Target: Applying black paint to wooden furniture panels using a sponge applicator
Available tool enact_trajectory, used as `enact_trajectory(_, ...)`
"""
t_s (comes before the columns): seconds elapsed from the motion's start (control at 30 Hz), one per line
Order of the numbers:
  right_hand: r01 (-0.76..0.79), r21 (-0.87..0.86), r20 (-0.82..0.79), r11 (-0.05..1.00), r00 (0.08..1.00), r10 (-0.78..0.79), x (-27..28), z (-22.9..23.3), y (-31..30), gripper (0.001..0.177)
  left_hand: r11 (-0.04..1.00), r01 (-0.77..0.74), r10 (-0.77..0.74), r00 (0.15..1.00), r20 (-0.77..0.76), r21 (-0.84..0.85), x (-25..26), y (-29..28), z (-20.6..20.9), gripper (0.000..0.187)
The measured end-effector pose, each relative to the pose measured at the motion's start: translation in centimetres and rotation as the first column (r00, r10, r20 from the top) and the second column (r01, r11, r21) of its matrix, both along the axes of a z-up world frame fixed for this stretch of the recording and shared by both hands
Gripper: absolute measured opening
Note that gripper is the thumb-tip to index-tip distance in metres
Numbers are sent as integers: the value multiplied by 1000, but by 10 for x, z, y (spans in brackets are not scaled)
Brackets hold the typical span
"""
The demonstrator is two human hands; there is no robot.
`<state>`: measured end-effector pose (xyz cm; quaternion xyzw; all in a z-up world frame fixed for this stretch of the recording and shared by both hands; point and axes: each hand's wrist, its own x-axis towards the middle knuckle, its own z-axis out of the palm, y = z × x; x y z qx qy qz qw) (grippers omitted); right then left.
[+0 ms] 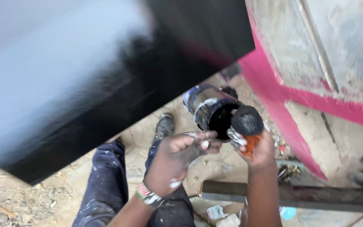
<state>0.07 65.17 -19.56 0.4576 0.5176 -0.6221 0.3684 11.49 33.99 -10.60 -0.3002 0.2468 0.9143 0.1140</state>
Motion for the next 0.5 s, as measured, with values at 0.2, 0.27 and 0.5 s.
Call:
enact_trajectory(0.2, 7, -530, -276, 848, 944, -181, -29, 124, -160, 41, 852, -58, -2, 993, -115, -520, -8, -205, 137, 14)
enact_trajectory(0.27, -49, -495, -384, 867, 908, -168, -39, 148, -232, 14, 465, 64, -137, 991, 0, -883, -12, -272, 169, 22)
enact_trajectory(0.5, -248, 509, -613, 824, 568, 550, -41, 194, -437, 36, 111, 32, -265, 964, 2, -993, -40, -405, 177, 54)
